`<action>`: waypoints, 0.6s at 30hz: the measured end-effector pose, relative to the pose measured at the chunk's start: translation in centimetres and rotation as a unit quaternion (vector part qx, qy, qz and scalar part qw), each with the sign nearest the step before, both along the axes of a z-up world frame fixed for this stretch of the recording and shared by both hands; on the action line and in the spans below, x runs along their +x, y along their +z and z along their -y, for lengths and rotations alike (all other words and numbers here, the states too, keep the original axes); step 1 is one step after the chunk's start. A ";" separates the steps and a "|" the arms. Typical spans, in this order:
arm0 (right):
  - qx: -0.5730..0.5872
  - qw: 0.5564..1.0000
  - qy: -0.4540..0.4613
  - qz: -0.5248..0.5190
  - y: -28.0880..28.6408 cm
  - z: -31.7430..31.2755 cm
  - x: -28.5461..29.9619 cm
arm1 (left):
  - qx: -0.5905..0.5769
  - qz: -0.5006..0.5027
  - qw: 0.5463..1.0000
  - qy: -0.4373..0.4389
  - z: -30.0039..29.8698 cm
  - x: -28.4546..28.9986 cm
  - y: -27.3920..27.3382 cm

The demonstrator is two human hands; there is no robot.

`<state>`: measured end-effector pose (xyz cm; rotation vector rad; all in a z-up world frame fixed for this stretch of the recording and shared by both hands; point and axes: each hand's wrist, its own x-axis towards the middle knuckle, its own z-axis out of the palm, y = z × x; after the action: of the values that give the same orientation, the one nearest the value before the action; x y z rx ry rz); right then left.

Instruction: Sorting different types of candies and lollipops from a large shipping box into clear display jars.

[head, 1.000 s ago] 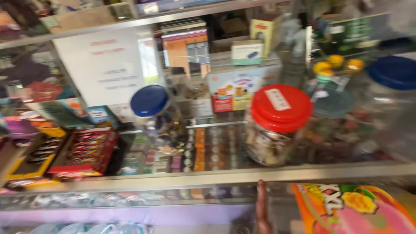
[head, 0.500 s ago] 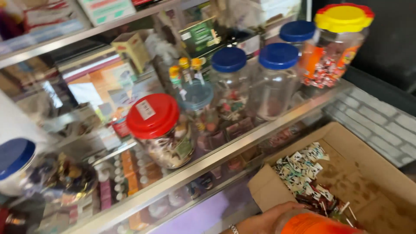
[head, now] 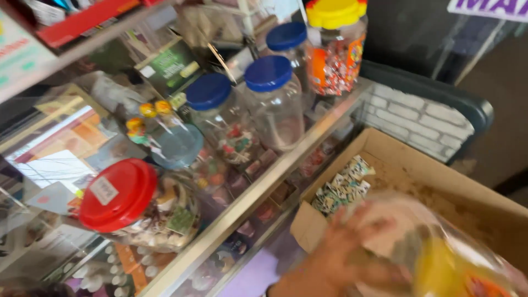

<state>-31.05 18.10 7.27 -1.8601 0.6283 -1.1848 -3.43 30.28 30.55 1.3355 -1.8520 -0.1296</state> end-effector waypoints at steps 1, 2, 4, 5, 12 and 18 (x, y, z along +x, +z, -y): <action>0.019 1.000 -0.009 -0.003 5.1 0.7 1.7 | -0.031 -0.026 0.999 0.012 0.5 0.1 0.3; 0.041 0.999 -0.025 -0.005 10.4 0.6 2.8 | -0.059 -0.053 0.997 0.019 1.1 0.3 0.6; 0.081 0.995 -0.062 -0.007 11.6 1.9 2.7 | 0.193 -0.128 0.955 0.185 3.5 1.2 -4.3; 0.100 0.992 -0.082 -0.008 12.1 2.5 1.6 | 0.421 -0.169 0.823 0.343 4.8 1.4 -6.9; -0.103 0.982 0.128 -0.098 19.4 6.5 1.0 | 0.593 -0.527 0.603 -0.083 7.2 9.8 -16.6; 0.351 0.925 -0.087 0.118 14.5 10.7 0.8 | 0.398 -0.482 0.773 -0.109 7.6 4.7 -5.8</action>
<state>-30.25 7.35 21.75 -1.0584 0.9445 -1.0796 1.25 22.72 24.77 1.1583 -1.0042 -1.5627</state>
